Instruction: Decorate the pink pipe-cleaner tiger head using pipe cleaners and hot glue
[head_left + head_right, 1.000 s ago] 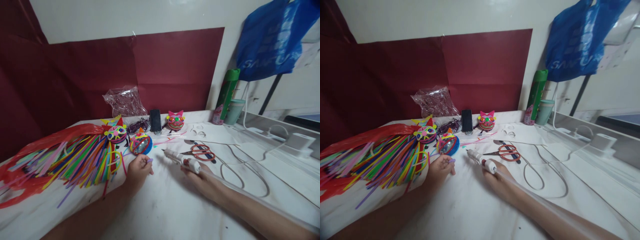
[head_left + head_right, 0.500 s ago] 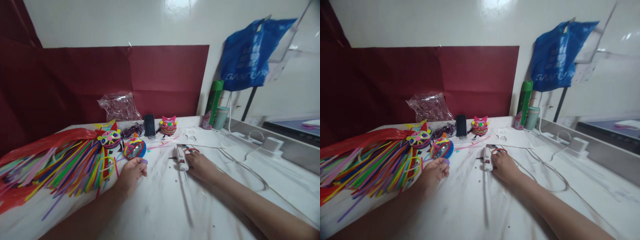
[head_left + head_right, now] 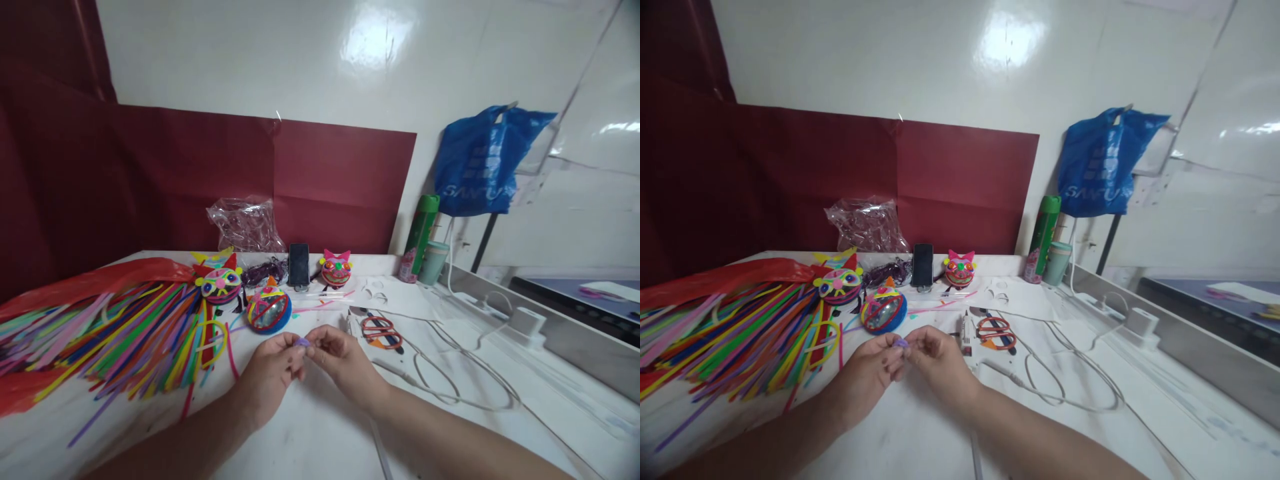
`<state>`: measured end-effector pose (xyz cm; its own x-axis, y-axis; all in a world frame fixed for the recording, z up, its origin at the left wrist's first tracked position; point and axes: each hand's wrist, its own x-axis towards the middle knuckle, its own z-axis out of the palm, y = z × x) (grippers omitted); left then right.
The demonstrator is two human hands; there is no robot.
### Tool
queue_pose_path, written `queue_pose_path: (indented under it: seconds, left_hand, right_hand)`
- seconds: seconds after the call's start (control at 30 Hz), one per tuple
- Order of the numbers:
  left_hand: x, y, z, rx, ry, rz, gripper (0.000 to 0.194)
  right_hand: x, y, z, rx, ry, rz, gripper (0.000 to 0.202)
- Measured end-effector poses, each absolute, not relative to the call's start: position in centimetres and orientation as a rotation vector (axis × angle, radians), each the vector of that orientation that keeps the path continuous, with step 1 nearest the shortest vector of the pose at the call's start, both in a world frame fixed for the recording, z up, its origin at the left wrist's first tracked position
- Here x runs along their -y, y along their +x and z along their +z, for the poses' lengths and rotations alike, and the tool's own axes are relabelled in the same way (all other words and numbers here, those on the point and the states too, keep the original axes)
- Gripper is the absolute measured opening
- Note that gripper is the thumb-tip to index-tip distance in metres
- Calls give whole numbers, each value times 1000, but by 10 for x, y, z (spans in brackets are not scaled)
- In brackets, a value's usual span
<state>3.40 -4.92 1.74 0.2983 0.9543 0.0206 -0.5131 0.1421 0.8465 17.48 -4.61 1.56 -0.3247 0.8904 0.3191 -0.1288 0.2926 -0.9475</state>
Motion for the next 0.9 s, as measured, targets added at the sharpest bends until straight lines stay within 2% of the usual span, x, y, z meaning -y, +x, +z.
queue_pose_path:
  seconds: [0.13, 0.47, 0.6, 0.7, 0.8, 0.9]
  left_hand:
    - [49, 33, 17, -604, 896, 1186, 21]
    - [42, 32, 14, -792, 1165, 1294, 16]
    - [42, 34, 13, -908, 1221, 1268, 11]
    - [38, 35, 10, -929, 1242, 1249, 22]
    - [25, 24, 5, -1016, 1359, 1408, 44]
    - [0, -3, 4, -1303, 1658, 1708, 31]
  right_hand:
    - [44, 167, 14, 1362, -670, 1323, 28]
    - [44, 161, 12, 1255, -755, 1390, 20]
    - [44, 160, 12, 1253, -725, 1375, 22]
    - [43, 162, 13, 1201, -705, 1420, 25]
    - [41, 167, 13, 1073, -753, 1470, 26]
    - [35, 175, 11, 972, -768, 1541, 28]
